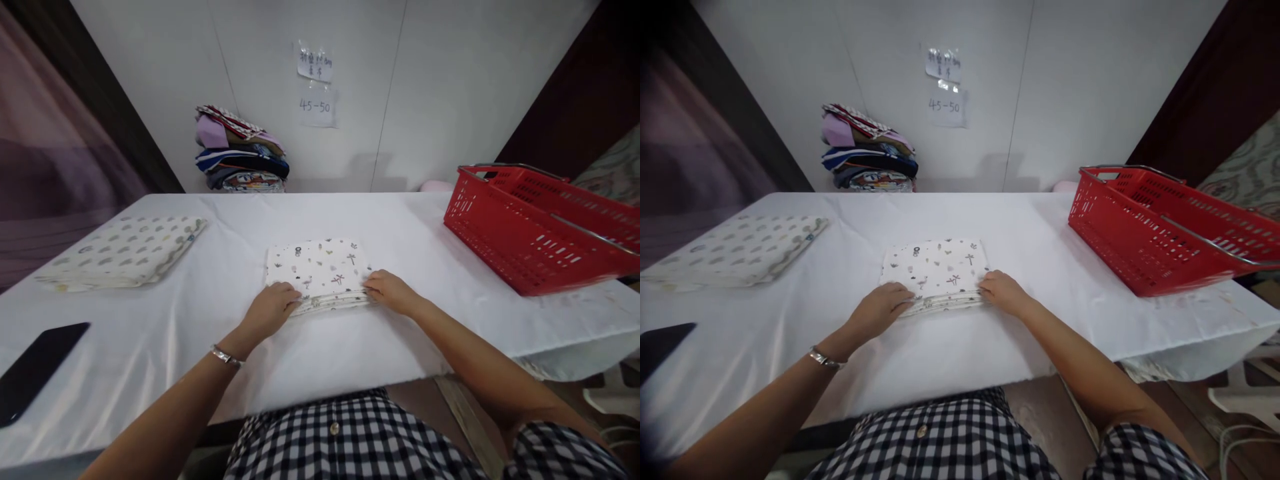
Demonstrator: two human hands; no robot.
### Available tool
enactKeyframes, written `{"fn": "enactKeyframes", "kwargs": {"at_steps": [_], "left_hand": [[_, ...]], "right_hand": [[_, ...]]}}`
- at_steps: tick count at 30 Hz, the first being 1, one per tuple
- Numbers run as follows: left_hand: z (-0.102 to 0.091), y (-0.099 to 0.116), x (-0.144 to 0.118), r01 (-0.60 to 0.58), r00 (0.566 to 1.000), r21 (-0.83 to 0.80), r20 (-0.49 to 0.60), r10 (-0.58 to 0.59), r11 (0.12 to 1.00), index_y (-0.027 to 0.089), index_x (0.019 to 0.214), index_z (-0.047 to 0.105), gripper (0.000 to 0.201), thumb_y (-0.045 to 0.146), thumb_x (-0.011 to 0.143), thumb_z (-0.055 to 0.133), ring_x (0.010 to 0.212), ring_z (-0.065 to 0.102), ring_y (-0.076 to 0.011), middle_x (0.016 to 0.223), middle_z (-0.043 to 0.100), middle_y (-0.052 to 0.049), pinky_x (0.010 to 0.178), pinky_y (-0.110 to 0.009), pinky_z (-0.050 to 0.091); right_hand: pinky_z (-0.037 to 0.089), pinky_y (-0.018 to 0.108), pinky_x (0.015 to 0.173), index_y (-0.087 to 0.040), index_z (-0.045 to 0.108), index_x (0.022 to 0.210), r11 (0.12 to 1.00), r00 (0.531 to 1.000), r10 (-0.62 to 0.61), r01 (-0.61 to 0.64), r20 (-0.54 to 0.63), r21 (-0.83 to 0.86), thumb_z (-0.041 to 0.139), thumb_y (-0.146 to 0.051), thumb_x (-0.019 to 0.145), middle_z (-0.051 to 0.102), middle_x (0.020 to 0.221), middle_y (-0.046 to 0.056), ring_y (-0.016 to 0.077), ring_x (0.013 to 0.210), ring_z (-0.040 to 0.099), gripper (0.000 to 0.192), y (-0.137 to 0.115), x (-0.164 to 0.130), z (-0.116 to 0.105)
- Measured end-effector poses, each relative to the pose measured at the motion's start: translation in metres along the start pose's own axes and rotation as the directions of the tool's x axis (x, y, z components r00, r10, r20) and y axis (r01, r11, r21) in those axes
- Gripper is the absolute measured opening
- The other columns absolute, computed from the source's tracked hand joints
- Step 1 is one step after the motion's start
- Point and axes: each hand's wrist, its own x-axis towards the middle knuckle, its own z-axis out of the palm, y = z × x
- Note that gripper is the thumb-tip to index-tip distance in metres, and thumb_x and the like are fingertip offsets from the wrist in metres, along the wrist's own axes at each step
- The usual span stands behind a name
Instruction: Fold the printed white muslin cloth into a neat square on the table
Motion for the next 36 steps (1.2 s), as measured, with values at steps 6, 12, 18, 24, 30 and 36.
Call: {"fn": "enactKeyframes", "kwargs": {"at_steps": [6, 12, 18, 24, 30, 36], "left_hand": [[-0.011, 0.007, 0.010, 0.014, 0.990, 0.115, 0.140, -0.030, 0.993, 0.023, 0.083, 0.066, 0.029, 0.029, 0.087, 0.039, 0.086, 0.054, -0.0189, 0.088, 0.062, -0.005, 0.065, -0.028, 0.039], [-0.005, 0.008, 0.001, -0.041, 0.998, 0.197, 0.058, 0.030, 0.979, 0.019, 0.086, 0.062, 0.029, 0.024, 0.089, 0.034, 0.081, 0.053, -0.0184, 0.087, 0.060, -0.006, 0.069, -0.030, 0.039], [0.001, 0.007, -0.004, -0.087, 0.996, 0.192, 0.029, 0.083, 0.978, 0.017, 0.083, 0.059, 0.023, 0.023, 0.088, 0.038, 0.080, 0.052, -0.0184, 0.084, 0.059, -0.006, 0.068, -0.030, 0.040], [0.005, -0.001, -0.006, -0.168, 0.984, 0.121, -0.031, 0.173, 0.978, 0.019, 0.092, 0.059, 0.021, 0.031, 0.089, 0.042, 0.084, 0.052, -0.0181, 0.089, 0.059, -0.005, 0.071, -0.031, 0.041], [0.008, -0.006, -0.004, -0.167, 0.984, 0.075, -0.047, 0.171, 0.983, 0.020, 0.092, 0.059, 0.022, 0.033, 0.090, 0.041, 0.082, 0.052, -0.0172, 0.089, 0.059, -0.003, 0.069, -0.030, 0.042], [0.005, 0.000, -0.002, -0.131, 0.991, 0.084, -0.023, 0.134, 0.988, 0.019, 0.088, 0.060, 0.023, 0.030, 0.090, 0.040, 0.082, 0.052, -0.0167, 0.085, 0.059, -0.003, 0.070, -0.030, 0.041]], "right_hand": [[0.037, 0.028, 0.071, -0.017, 0.066, 0.078, 0.978, 0.995, 0.031, -0.011, 0.093, -0.208, 0.048, -0.017, 0.086, 0.060, 0.086, 0.009, 0.0206, 0.086, 0.052, 0.020, -0.007, 0.012, -0.001], [0.037, 0.028, 0.074, -0.018, 0.064, 0.090, 0.971, 0.999, 0.023, -0.031, -0.038, -0.237, 0.042, -0.013, 0.087, 0.060, 0.093, 0.009, 0.0196, 0.087, 0.051, 0.022, -0.009, -0.003, 0.004], [0.037, 0.028, 0.071, -0.016, 0.063, 0.088, 0.978, 0.999, -0.031, 0.029, -0.009, -0.204, 0.039, -0.015, 0.089, 0.060, 0.091, 0.008, 0.0183, 0.085, 0.049, 0.024, -0.010, -0.011, 0.007], [0.039, 0.031, 0.074, -0.016, 0.062, 0.093, 0.984, 0.992, -0.120, 0.114, -0.030, -0.139, 0.045, -0.022, 0.088, 0.059, 0.092, 0.008, 0.0194, 0.086, 0.049, 0.019, -0.009, -0.014, 0.004], [0.041, 0.030, 0.074, -0.018, 0.063, 0.092, 0.992, 0.995, -0.104, 0.103, -0.010, -0.066, 0.046, -0.021, 0.088, 0.059, 0.094, 0.007, 0.0191, 0.088, 0.050, 0.018, -0.004, -0.013, 0.003], [0.042, 0.028, 0.072, -0.021, 0.065, 0.091, 0.998, 0.997, -0.064, 0.064, -0.031, 0.017, 0.044, -0.021, 0.089, 0.060, 0.095, 0.006, 0.0177, 0.091, 0.051, 0.021, 0.003, -0.010, 0.006]]}}
